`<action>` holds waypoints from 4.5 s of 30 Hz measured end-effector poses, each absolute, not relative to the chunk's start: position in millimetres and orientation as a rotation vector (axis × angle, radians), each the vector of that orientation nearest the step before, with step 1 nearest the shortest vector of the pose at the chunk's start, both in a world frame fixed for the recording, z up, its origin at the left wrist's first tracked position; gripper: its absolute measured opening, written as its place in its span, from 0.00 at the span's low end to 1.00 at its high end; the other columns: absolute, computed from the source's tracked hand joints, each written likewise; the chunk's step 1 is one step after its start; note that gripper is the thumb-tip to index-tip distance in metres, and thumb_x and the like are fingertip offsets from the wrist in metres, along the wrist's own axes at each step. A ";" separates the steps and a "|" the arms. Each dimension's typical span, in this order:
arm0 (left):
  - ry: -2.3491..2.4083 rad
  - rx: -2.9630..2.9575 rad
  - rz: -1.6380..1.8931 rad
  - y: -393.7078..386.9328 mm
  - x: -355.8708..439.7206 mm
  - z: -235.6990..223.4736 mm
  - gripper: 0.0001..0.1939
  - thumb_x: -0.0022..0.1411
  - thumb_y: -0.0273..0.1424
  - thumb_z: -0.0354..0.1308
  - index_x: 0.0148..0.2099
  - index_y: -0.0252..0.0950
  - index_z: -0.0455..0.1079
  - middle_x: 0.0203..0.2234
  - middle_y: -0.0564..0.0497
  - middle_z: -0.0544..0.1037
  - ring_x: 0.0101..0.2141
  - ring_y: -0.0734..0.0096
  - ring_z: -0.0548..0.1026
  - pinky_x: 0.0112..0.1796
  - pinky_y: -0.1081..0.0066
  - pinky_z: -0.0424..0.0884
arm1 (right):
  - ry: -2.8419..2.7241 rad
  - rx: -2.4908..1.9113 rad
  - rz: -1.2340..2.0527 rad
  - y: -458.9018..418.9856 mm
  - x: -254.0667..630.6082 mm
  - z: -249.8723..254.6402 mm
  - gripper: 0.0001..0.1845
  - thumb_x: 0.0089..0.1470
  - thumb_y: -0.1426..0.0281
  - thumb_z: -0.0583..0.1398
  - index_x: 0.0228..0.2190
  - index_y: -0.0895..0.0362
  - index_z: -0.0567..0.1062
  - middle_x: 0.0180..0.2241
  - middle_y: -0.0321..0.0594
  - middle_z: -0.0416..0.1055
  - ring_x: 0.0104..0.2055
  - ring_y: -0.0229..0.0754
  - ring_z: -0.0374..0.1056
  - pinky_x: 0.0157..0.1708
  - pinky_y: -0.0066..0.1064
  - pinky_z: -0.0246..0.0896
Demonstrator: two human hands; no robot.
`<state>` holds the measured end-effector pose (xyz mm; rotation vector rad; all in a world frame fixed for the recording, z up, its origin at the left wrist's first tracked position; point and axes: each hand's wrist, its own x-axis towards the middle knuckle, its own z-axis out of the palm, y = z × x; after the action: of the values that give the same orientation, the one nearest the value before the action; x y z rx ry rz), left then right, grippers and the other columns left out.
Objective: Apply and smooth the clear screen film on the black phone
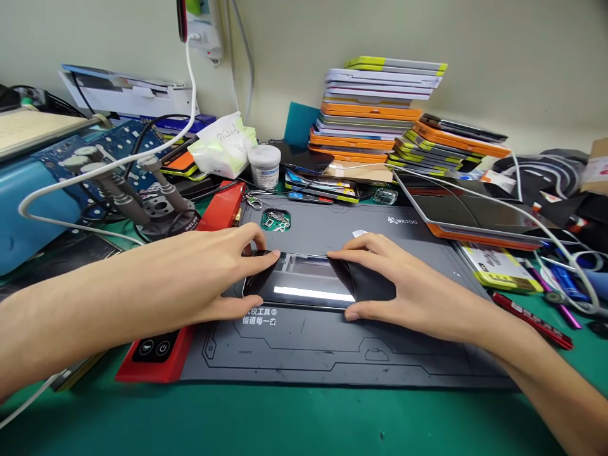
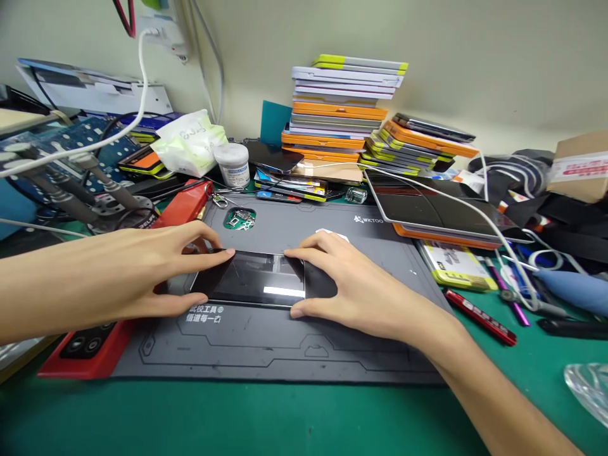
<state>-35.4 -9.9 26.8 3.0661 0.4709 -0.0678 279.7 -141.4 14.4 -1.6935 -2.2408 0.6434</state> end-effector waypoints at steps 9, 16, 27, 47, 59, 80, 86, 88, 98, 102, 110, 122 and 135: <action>0.457 3.094 -0.077 -9.1 -35.3 27.0 0.29 0.75 0.51 0.49 0.72 0.50 0.63 0.62 0.45 0.69 0.38 0.59 0.80 0.33 0.64 0.75 | -2.256 -1.714 0.646 -142.7 280.6 15.3 0.35 0.62 0.46 0.68 0.65 0.38 0.67 0.62 0.35 0.62 0.62 0.48 0.62 0.63 0.41 0.60; 0.431 3.150 -0.055 -9.5 -36.0 27.6 0.29 0.75 0.50 0.48 0.72 0.48 0.63 0.60 0.45 0.70 0.32 0.63 0.77 0.28 0.64 0.70 | -2.241 -1.716 0.665 -141.8 280.4 14.6 0.34 0.62 0.46 0.68 0.65 0.38 0.68 0.62 0.33 0.62 0.62 0.48 0.61 0.63 0.40 0.59; 0.411 3.139 -0.041 -7.8 -37.0 24.5 0.29 0.75 0.51 0.49 0.72 0.50 0.62 0.61 0.44 0.70 0.29 0.65 0.74 0.30 0.63 0.70 | -2.186 -1.713 0.718 -140.7 281.0 14.6 0.36 0.59 0.44 0.69 0.64 0.38 0.70 0.61 0.35 0.63 0.62 0.51 0.62 0.63 0.41 0.60; 0.574 2.982 -0.149 -2.2 -30.1 27.5 0.30 0.70 0.53 0.56 0.69 0.51 0.62 0.61 0.49 0.69 0.43 0.61 0.79 0.37 0.65 0.73 | -2.117 -1.510 0.423 -134.0 290.7 7.7 0.18 0.77 0.66 0.52 0.61 0.44 0.73 0.56 0.33 0.72 0.58 0.40 0.67 0.58 0.34 0.61; 0.519 2.922 -0.077 4.5 -35.5 18.7 0.30 0.70 0.50 0.58 0.70 0.52 0.61 0.63 0.50 0.68 0.44 0.63 0.80 0.45 0.68 0.74 | -2.357 -1.701 -0.063 -131.7 343.4 4.8 0.14 0.74 0.62 0.55 0.45 0.54 0.78 0.43 0.38 0.73 0.41 0.43 0.72 0.38 0.36 0.63; 0.611 2.796 -0.215 1.0 -28.6 32.5 0.32 0.67 0.50 0.59 0.70 0.49 0.63 0.63 0.48 0.67 0.47 0.61 0.79 0.46 0.68 0.74 | -2.297 -1.417 0.322 -140.4 286.1 9.0 0.11 0.74 0.69 0.58 0.48 0.53 0.81 0.45 0.40 0.75 0.44 0.42 0.72 0.44 0.33 0.64; 0.595 2.811 -0.182 1.5 -27.5 29.9 0.32 0.66 0.50 0.60 0.69 0.47 0.64 0.63 0.47 0.68 0.46 0.61 0.79 0.48 0.68 0.73 | -2.229 -1.440 0.391 -136.6 288.0 7.5 0.13 0.74 0.67 0.57 0.47 0.53 0.83 0.46 0.42 0.75 0.45 0.43 0.72 0.44 0.34 0.66; 0.590 2.796 -0.174 2.0 -27.4 30.3 0.32 0.66 0.50 0.61 0.68 0.46 0.65 0.62 0.47 0.68 0.47 0.60 0.79 0.48 0.68 0.73 | -2.248 -1.435 0.405 -136.6 289.1 11.0 0.13 0.73 0.67 0.58 0.47 0.52 0.84 0.46 0.42 0.75 0.45 0.43 0.72 0.43 0.34 0.66; 0.540 2.758 -0.088 4.7 -27.0 28.1 0.30 0.64 0.48 0.64 0.64 0.43 0.67 0.56 0.48 0.71 0.49 0.61 0.78 0.47 0.70 0.72 | -2.320 -1.482 0.622 -150.9 286.6 31.9 0.13 0.74 0.64 0.59 0.47 0.44 0.85 0.47 0.39 0.74 0.44 0.40 0.72 0.42 0.33 0.66; 0.535 2.756 -0.073 5.5 -26.2 25.6 0.31 0.64 0.48 0.64 0.64 0.42 0.66 0.56 0.48 0.71 0.50 0.61 0.77 0.48 0.71 0.72 | -2.356 -1.485 0.663 -153.7 285.4 34.4 0.13 0.73 0.65 0.59 0.47 0.45 0.85 0.46 0.39 0.74 0.44 0.40 0.72 0.43 0.33 0.65; 0.556 2.698 -0.063 5.7 -23.6 23.2 0.28 0.62 0.45 0.66 0.61 0.42 0.68 0.56 0.47 0.72 0.54 0.59 0.75 0.51 0.69 0.71 | -2.396 -1.437 0.793 -163.4 271.2 44.4 0.12 0.74 0.67 0.58 0.46 0.48 0.84 0.43 0.37 0.76 0.42 0.39 0.71 0.42 0.32 0.63; 0.535 2.720 -0.025 5.6 -23.8 19.3 0.29 0.62 0.44 0.65 0.62 0.41 0.68 0.56 0.47 0.72 0.54 0.57 0.75 0.53 0.67 0.71 | -2.392 -1.628 0.351 -149.3 281.7 14.1 0.18 0.77 0.65 0.53 0.60 0.49 0.77 0.34 0.36 0.65 0.34 0.40 0.60 0.35 0.34 0.52; 0.527 2.630 -0.057 6.3 -23.7 23.6 0.29 0.62 0.43 0.67 0.61 0.41 0.67 0.54 0.48 0.71 0.53 0.61 0.72 0.52 0.69 0.68 | -2.424 -1.514 0.866 -162.3 282.1 42.4 0.14 0.75 0.67 0.56 0.52 0.50 0.82 0.27 0.33 0.66 0.30 0.37 0.62 0.31 0.29 0.52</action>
<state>-23.7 6.3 23.6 2.6297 0.5266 -0.0568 282.1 -162.3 42.4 -1.5137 -2.4239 0.8658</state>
